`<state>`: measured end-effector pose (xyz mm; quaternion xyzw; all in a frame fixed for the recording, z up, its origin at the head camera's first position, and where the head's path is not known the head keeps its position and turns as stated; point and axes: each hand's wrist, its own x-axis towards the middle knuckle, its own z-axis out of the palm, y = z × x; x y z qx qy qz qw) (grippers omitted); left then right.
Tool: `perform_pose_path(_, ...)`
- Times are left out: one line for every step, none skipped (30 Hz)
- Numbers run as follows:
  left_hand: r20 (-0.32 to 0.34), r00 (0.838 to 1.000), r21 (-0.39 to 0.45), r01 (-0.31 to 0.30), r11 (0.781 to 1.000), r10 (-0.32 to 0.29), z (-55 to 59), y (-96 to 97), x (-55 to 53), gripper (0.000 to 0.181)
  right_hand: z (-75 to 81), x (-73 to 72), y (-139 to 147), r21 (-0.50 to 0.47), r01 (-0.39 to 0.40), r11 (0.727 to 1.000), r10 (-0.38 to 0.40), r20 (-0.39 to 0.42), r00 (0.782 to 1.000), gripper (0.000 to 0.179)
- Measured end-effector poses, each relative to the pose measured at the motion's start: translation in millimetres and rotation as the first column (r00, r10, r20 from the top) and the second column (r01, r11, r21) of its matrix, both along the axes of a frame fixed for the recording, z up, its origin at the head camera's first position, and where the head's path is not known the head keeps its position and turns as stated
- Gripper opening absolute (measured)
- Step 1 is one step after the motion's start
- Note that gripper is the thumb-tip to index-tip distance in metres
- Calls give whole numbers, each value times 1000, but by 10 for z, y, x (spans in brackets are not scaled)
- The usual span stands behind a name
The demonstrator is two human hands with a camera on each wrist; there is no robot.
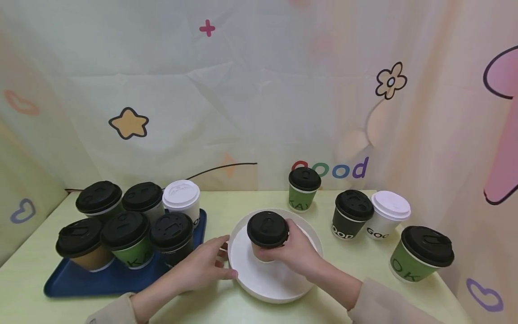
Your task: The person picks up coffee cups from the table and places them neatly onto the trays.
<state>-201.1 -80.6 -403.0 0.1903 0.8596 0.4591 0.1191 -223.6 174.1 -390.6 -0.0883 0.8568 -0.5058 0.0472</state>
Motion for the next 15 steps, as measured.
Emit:
perform_pose_path(5, 1000, -3, -5, 1000, 5, 1, -2, -2, 66, -5, -12, -27, -8, -11, 1000, 11, 3, 1000, 87)
perform_pose_path(7, 1000, -6, -9, 1000, 9, 0, -4, -2, 68, -7, -23, -54, -23, -24, 999, 24, 12, 1000, 87)
perform_pose_path(8, 1000, -12, -13, 1000, 13, -1, -5, -2, 71, -10, -39, -78, -36, -35, 999, 36, 16, 999, 86)
perform_pose_path(10, 1000, -18, -17, 1000, 17, -2, -6, -1, 74, -14, -58, -98, -45, -43, 998, 44, 16, 999, 86)
perform_pose_path(12, 1000, -22, -20, 1000, 20, -2, -6, 0, 76, -20, -78, -116, -54, -51, 997, 52, 17, 999, 86)
perform_pose_path(12, 1000, -27, -22, 999, 23, -2, -6, 2, 78, -26, -98, -133, -63, -60, 996, 61, 19, 998, 86)
perform_pose_path(15, 1000, -30, -25, 999, 25, -1, -5, 3, 80, -31, -115, -149, -70, -68, 995, 70, 21, 997, 85)
perform_pose_path(18, 1000, -30, -25, 999, 25, -1, -4, 2, 79, -37, -131, -162, -72, -71, 995, 73, 23, 997, 85)
perform_pose_path(20, 1000, -29, -23, 999, 24, -1, -3, 0, 78, -44, -146, -175, -74, -74, 994, 76, 24, 997, 85)
perform_pose_path(19, 1000, -30, -22, 999, 23, -1, -2, -3, 77, -52, -158, -188, -77, -78, 994, 80, 24, 996, 85)
perform_pose_path(18, 1000, -30, -20, 999, 21, 0, -1, -6, 77, -59, -169, -202, -78, -83, 993, 85, 24, 996, 85)
perform_pose_path(17, 1000, -32, -19, 999, 19, 1, 0, -10, 77, -63, -177, -217, -77, -86, 993, 88, 23, 996, 84)
perform_pose_path(16, 1000, -32, -17, 999, 17, 0, 1, -15, 77, -70, -185, -233, -75, -89, 993, 91, 20, 996, 84)
perform_pose_path(13, 1000, -34, -15, 999, 15, -2, 2, -19, 78, -76, -192, -250, -71, -91, 993, 93, 16, 996, 84)
perform_pose_path(12, 1000, -36, -14, 999, 14, -4, 3, -21, 80, -82, -200, -268, -66, -94, 993, 95, 12, 995, 83)
